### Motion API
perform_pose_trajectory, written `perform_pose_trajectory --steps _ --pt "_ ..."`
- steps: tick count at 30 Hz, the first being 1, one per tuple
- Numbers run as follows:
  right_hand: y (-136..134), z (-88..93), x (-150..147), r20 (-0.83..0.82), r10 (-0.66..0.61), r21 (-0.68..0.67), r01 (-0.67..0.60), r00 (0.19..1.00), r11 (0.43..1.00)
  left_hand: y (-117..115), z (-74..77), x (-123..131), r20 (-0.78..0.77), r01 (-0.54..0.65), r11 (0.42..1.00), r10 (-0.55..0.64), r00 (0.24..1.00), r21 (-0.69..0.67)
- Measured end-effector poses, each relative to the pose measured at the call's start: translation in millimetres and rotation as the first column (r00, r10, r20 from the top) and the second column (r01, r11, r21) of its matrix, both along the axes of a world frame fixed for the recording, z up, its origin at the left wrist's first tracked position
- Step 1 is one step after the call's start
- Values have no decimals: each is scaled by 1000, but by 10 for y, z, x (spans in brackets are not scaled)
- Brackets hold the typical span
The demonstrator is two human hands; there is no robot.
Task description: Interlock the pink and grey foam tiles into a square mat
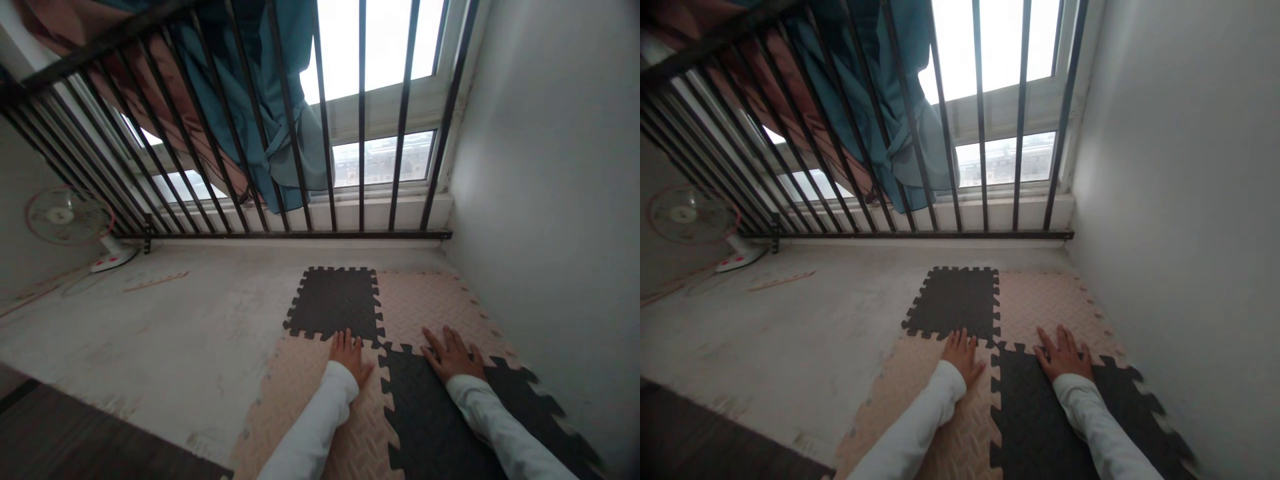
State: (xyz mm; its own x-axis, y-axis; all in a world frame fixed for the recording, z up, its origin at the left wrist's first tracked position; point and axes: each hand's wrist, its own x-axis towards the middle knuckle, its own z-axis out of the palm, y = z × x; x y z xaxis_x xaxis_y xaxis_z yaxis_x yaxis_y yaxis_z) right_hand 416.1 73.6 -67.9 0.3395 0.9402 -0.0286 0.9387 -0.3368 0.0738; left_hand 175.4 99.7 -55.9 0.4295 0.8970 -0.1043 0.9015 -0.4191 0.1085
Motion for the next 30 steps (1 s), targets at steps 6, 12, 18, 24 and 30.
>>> perform_pose_trajectory --steps 6,12,18,24,30 --pt "54 -108 21 40 -18 8 17 999 1000 126 16 -171 -57 -152 986 156 986 61" --pt "67 -120 24 67 -30 3 30 997 1000 211 -156 -661 -115 -396 905 414 903 155" --pt "67 -147 50 17 -14 21 14 1000 1000 193 -104 -760 -106 -356 928 367 924 114" --pt "62 -120 12 44 -22 -5 23 999 1000 214 -28 -873 -136 -530 837 546 827 136" --pt "18 -42 -5 -8 1 18 -1 1000 1000 524 54 -150 -21 -363 913 373 928 184"
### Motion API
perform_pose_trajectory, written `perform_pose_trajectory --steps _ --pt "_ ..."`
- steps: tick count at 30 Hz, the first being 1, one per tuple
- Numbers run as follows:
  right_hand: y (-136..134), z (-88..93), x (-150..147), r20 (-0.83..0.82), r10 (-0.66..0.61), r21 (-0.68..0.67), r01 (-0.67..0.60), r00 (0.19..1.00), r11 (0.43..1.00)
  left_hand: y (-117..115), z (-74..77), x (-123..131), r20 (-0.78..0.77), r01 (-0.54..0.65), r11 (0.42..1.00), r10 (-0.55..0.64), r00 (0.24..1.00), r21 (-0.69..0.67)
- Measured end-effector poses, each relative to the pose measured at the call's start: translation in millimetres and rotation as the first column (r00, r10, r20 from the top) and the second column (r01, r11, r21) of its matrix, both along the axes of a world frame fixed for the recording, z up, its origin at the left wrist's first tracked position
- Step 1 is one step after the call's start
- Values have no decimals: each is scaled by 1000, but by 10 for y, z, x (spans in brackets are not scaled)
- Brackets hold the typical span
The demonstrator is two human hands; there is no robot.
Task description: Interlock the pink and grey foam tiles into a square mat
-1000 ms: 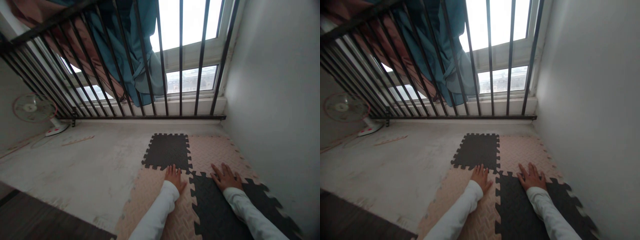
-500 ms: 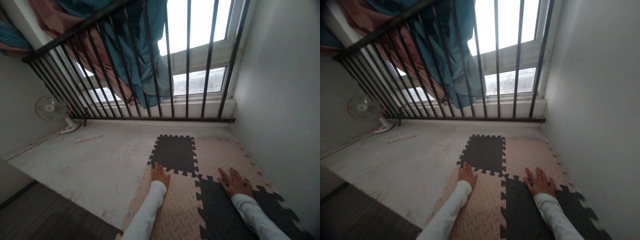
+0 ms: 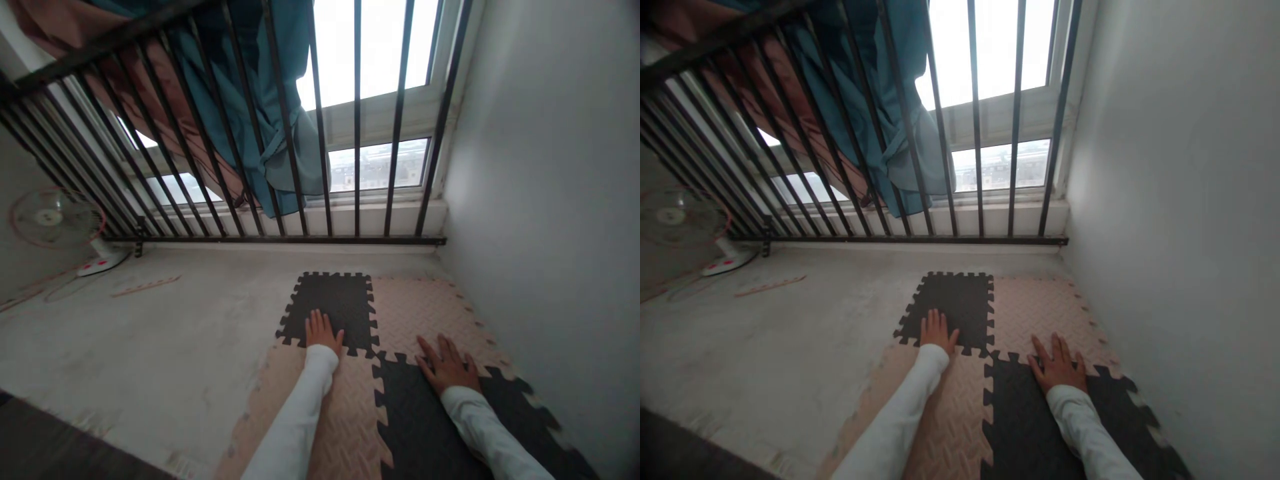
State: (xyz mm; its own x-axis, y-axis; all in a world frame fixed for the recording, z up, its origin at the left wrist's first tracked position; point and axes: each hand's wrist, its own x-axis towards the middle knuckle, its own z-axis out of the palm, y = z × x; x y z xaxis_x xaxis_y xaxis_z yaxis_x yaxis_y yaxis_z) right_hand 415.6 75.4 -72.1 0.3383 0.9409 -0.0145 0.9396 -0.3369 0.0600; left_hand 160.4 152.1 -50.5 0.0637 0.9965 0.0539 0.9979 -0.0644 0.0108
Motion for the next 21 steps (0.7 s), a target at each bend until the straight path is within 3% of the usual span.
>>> perform_pose_trajectory --steps 2,5,11,18,21 --pt "6 -38 23 -2 10 4 -10 1000 1000 138 -54 365 68 212 977 -211 975 -1" --pt "19 -105 58 3 12 2 -12 1000 1000 339 -171 791 135 355 934 -349 928 -27" --pt "-12 -126 51 22 44 62 -45 999 997 633 -263 1047 170 368 929 -357 918 -36" --pt "-37 -58 -1 42 30 51 -32 999 998 835 -37 1179 228 251 966 -258 939 56" --pt "-38 -44 -13 40 26 53 -28 999 998 901 -44 1221 187 233 968 -246 951 88"
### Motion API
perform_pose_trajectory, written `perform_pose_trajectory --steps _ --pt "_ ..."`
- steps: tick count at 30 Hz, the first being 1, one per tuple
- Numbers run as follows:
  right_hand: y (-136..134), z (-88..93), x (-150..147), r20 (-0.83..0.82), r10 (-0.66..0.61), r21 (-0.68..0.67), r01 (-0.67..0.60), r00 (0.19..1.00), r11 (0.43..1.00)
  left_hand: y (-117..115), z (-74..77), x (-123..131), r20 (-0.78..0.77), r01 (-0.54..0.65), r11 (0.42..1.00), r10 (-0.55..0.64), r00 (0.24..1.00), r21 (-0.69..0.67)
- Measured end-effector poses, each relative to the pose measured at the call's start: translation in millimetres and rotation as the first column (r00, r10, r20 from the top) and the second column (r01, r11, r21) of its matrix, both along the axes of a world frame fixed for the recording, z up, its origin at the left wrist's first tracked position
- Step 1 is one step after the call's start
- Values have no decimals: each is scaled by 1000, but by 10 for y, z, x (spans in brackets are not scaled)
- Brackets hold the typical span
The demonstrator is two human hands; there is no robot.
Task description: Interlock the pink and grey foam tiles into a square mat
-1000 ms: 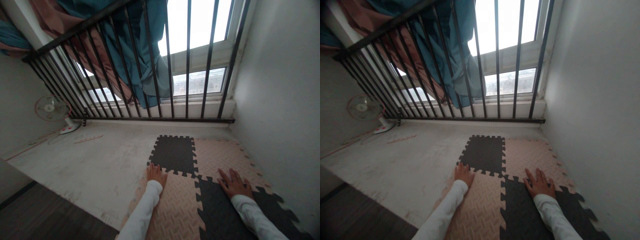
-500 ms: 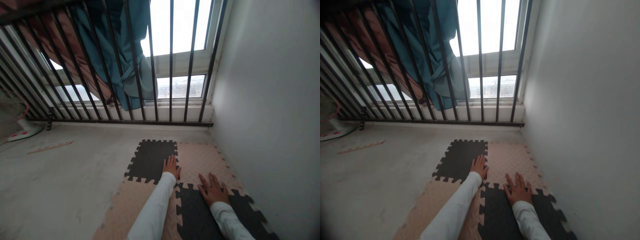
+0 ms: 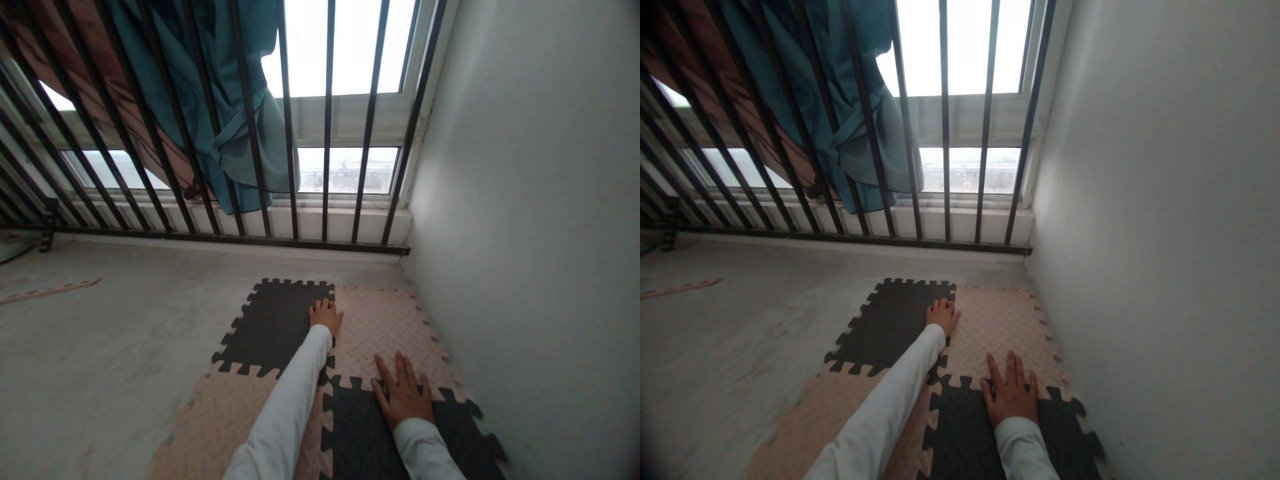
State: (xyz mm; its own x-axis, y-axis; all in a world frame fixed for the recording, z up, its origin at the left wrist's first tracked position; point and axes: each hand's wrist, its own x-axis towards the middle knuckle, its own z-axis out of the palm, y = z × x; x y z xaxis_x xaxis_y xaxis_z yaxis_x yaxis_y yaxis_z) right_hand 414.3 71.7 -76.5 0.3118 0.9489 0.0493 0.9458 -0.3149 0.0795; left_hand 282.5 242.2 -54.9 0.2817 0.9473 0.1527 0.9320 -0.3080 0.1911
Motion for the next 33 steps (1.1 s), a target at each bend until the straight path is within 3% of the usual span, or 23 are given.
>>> perform_pose_trajectory --steps 3,6,9,14,18,24,29,33 --pt "-1 -7 -6 -3 1 14 -1 1000 1000 43 -91 -10 -9 17 999 -16 1000 33" --pt "-4 -17 -11 -1 -1 24 1 1000 1000 103 -155 -3 -25 100 994 -101 995 -31" --pt "-9 -22 -15 10 0 40 0 1000 999 186 -140 48 -17 108 991 -110 994 -80" --pt "-12 -44 -9 30 5 68 -7 1000 998 316 -96 126 8 88 996 -88 996 -29" --pt "-12 -55 -8 16 14 59 -15 1000 998 362 -135 173 -16 62 998 -62 998 6" --pt "-20 -64 -2 4 12 55 -13 1000 998 398 -98 210 -49 58 997 -60 997 -46" --pt "-17 -81 9 9 20 64 -20 1000 998 314 -130 167 -90 123 989 -130 987 -87" --pt "-5 -54 3 7 7 55 -7 1000 998 44 -201 55 -124 213 967 -231 965 -142"
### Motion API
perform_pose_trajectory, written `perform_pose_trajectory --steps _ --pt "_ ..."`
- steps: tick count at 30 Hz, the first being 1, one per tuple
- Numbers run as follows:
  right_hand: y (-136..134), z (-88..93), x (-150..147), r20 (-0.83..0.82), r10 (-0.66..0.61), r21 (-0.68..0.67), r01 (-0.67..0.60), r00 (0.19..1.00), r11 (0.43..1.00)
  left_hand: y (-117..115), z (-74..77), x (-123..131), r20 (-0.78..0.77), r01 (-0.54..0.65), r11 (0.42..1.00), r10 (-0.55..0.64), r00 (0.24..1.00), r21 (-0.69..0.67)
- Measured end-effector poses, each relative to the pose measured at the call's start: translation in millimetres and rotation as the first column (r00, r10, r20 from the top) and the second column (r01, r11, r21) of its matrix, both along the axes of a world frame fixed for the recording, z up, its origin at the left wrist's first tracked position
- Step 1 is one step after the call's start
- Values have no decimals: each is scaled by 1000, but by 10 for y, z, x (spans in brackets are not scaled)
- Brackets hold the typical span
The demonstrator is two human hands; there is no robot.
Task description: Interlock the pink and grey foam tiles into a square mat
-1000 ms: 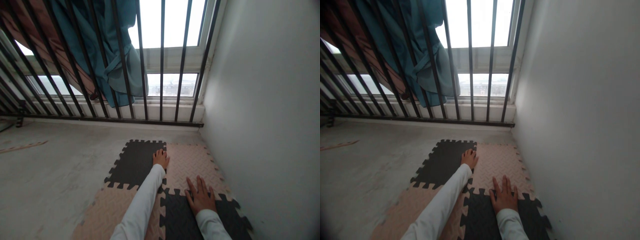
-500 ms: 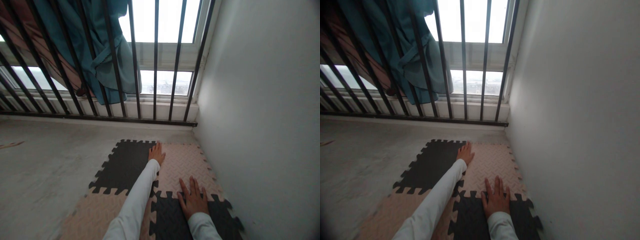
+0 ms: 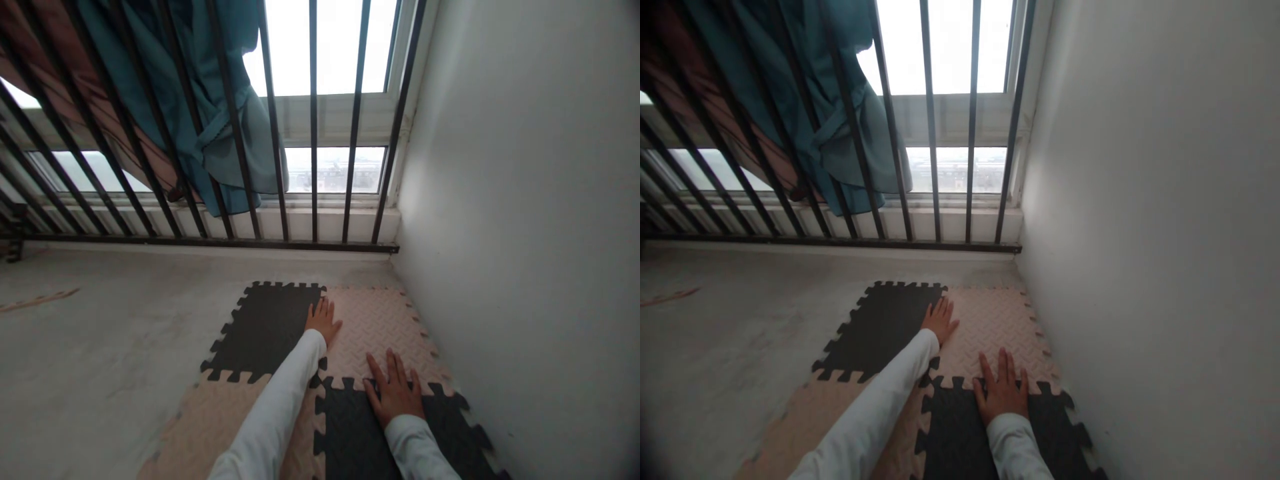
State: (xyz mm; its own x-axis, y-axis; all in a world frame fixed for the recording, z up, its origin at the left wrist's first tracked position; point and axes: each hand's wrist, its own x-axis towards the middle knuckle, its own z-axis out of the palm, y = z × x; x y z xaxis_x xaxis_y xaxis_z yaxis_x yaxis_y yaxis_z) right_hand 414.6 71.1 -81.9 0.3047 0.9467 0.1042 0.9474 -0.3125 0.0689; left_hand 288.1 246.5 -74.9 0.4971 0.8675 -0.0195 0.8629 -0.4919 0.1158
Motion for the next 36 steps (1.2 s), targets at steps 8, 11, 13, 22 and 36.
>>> perform_pose_trajectory --steps 8,11,13,22,36 --pt "29 101 -10 -24 -28 -99 25 999 995 -960 44 -364 34 49 995 -46 998 -86" --pt "62 171 -21 -31 -60 -190 53 998 980 -1411 111 -517 102 48 982 -29 994 -185" --pt "86 222 -46 -26 -79 -244 70 997 967 -1723 169 -636 136 51 965 -16 991 -256" --pt "-288 78 -486 -30 -122 -150 117 992 982 -2772 346 -1160 185 88 913 -15 983 -397" --pt "-2098 92 -955 -224 302 -108 -332 926 937 -3504 198 -1675 80 101 949 -81 994 -298"
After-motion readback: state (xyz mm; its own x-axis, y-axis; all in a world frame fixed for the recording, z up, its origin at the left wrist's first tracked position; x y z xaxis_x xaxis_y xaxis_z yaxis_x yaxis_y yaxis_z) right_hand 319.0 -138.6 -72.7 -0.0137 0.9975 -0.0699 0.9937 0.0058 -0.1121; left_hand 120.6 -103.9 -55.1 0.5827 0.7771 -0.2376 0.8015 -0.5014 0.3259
